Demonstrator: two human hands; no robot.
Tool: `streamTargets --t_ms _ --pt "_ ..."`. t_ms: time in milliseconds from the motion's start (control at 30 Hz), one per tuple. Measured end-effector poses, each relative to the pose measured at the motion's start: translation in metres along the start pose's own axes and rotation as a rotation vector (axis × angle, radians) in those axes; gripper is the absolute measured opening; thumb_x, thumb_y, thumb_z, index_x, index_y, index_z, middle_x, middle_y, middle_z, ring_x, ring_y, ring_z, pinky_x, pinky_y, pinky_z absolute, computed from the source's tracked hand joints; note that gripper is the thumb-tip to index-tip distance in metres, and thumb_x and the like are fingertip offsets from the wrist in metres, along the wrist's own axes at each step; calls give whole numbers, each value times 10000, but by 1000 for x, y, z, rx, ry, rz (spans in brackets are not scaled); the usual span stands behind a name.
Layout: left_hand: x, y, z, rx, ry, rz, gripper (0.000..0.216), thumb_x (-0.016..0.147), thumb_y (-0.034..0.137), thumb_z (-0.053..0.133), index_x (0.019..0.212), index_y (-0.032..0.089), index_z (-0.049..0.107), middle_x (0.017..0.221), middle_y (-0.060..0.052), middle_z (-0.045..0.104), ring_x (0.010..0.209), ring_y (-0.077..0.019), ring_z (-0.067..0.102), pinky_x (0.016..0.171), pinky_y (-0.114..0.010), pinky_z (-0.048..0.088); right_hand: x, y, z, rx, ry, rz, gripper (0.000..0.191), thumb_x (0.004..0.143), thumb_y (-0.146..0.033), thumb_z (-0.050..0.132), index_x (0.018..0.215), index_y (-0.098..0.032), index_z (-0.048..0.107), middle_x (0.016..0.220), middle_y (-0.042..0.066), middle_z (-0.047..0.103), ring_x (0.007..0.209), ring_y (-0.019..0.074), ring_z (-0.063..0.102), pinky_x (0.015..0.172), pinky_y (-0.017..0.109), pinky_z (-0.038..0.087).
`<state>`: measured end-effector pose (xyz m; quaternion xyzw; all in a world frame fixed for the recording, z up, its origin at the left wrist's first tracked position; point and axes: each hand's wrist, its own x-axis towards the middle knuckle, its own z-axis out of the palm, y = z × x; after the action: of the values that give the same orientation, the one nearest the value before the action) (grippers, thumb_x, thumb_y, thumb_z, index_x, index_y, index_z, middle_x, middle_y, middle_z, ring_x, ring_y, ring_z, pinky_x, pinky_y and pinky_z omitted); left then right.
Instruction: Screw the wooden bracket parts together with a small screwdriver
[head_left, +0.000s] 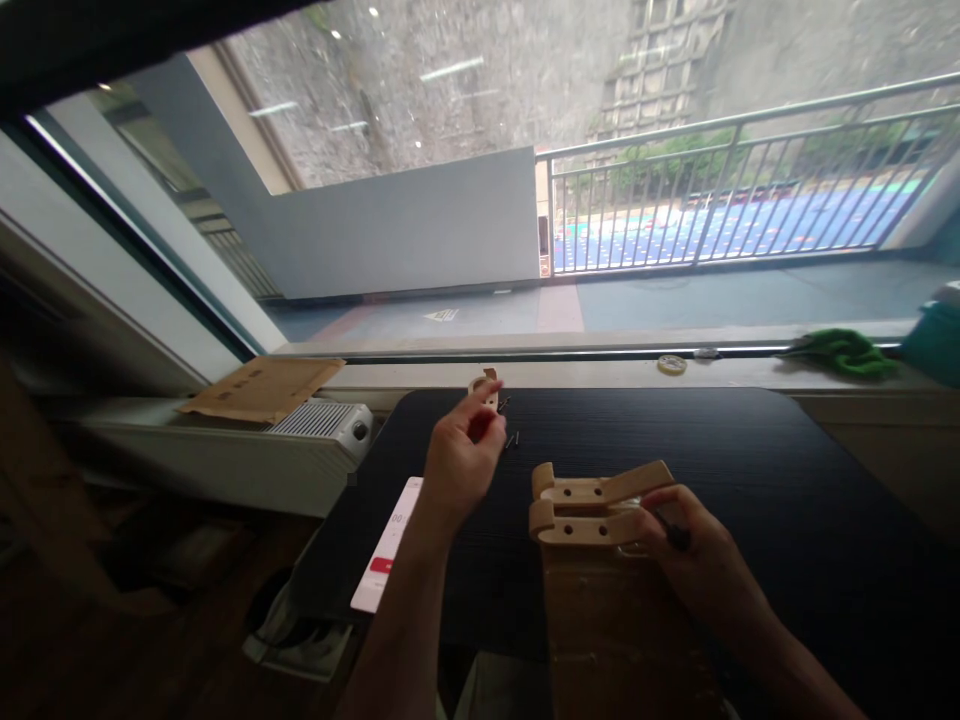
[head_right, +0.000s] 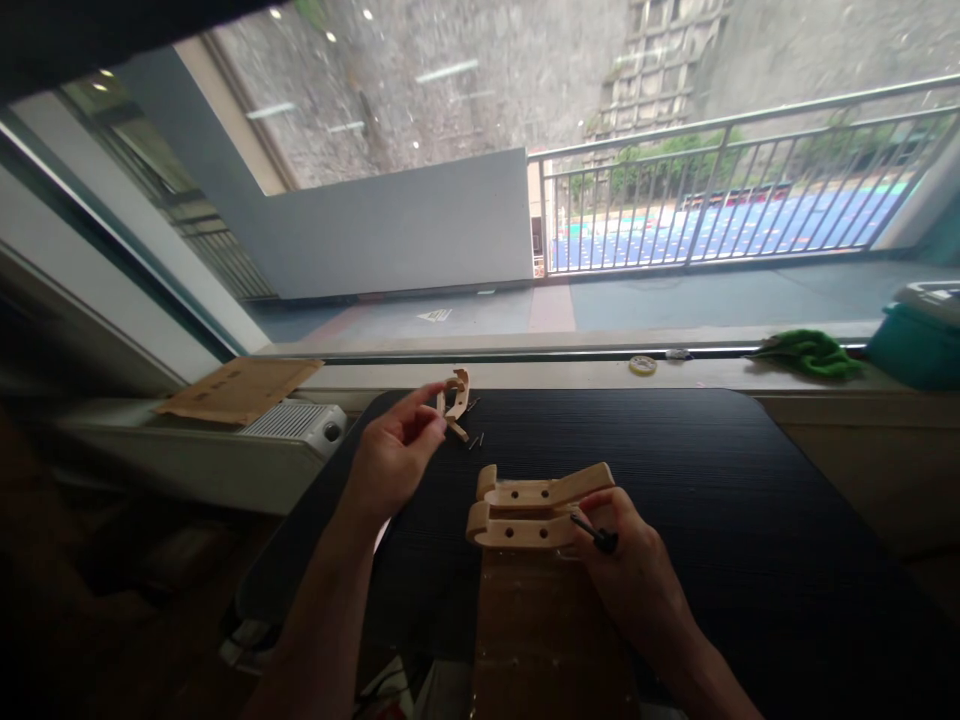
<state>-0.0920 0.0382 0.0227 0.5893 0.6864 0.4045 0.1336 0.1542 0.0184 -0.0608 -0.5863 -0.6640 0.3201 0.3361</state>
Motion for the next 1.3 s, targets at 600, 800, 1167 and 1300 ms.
streamTargets --t_ms 600,800,1167,1300 --pt "-63 28 49 113 -320 470 149 760 114 596 847 227 640 894 -19 651 993 -187 560 1057 -499 217 1 0 3 26 11 -10 249 769 -438 500 882 -217 503 725 30 656 647 199 625 567 281 443" --pt "-65 26 50 123 -309 504 169 768 98 577 846 233 644 834 3 684 1000 -192 561 1063 -513 194 1 -2 2 43 -11 -23 240 803 -443 479 883 -217 491 739 30 653 676 197 629 588 278 447" --pt "-67 23 51 202 -307 517 136 802 163 562 888 242 632 902 -18 655 989 -186 555 1079 -549 119 -1 -4 1 47 -8 -41 242 816 -447 484 892 -218 485 748 23 642 675 189 618 612 279 437" --pt "-68 23 52 195 -304 526 110 828 167 532 824 234 619 849 5 648 979 -163 555 1091 -524 87 -1 -3 1 72 -7 -43 247 818 -458 491 889 -222 484 729 8 627 656 180 605 604 273 432"
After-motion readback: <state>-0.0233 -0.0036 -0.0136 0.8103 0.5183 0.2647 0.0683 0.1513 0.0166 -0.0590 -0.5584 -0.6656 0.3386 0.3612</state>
